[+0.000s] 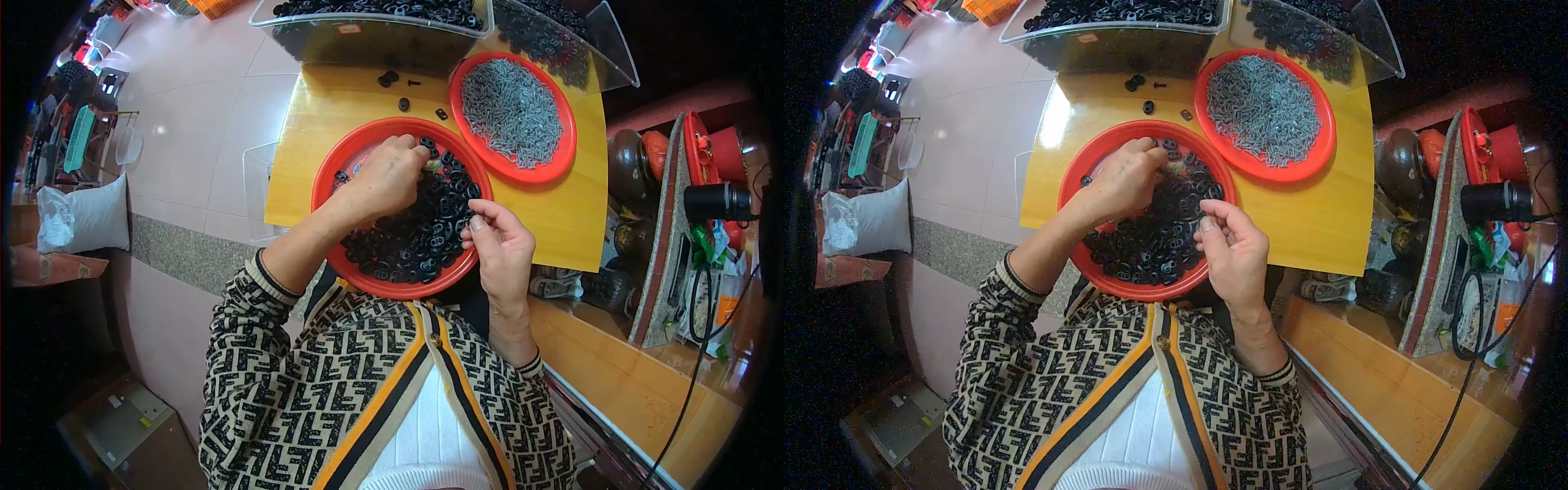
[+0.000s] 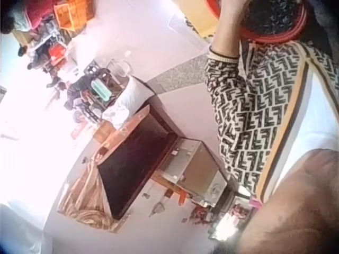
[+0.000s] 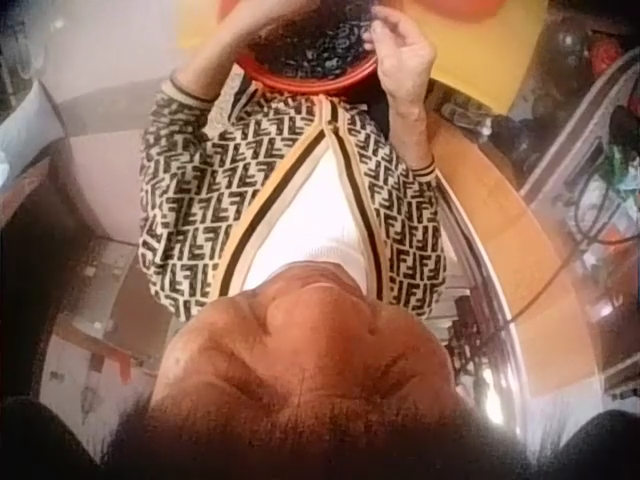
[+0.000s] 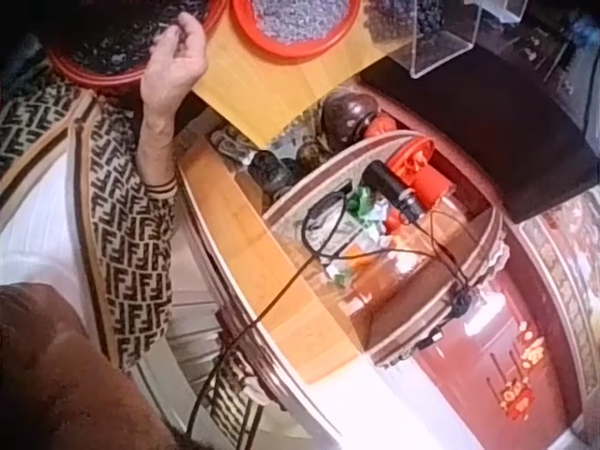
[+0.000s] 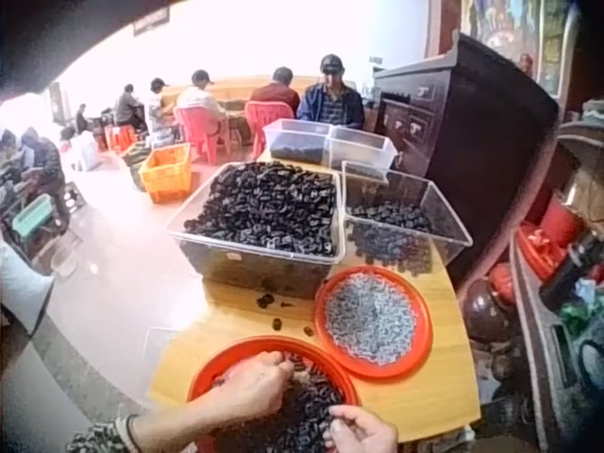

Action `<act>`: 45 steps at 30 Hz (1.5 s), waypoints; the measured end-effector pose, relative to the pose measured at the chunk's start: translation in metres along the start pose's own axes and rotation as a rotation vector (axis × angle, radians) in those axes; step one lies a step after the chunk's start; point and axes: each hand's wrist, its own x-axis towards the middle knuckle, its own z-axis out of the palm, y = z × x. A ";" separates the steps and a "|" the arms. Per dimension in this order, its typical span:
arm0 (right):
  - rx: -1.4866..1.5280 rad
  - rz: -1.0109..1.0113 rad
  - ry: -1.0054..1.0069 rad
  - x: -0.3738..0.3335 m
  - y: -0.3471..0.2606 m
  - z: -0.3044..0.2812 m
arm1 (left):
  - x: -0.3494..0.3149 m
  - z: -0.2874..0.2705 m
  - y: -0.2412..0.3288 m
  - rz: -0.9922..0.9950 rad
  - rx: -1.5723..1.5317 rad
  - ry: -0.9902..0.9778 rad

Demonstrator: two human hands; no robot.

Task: The person assembles small plastic components by hand, repeatedly picking pieces from a tray and fitting them together.

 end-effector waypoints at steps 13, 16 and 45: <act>0.345 0.183 -0.207 0.003 0.003 0.021 | -0.064 -0.009 0.010 -0.520 -1.557 -0.063; 0.338 0.184 -0.224 0.002 0.001 0.031 | -0.077 -0.009 0.013 -0.535 -1.780 -0.103; -0.027 0.030 -0.162 -0.003 -0.007 0.056 | -0.096 -0.004 0.021 -0.395 -1.763 0.186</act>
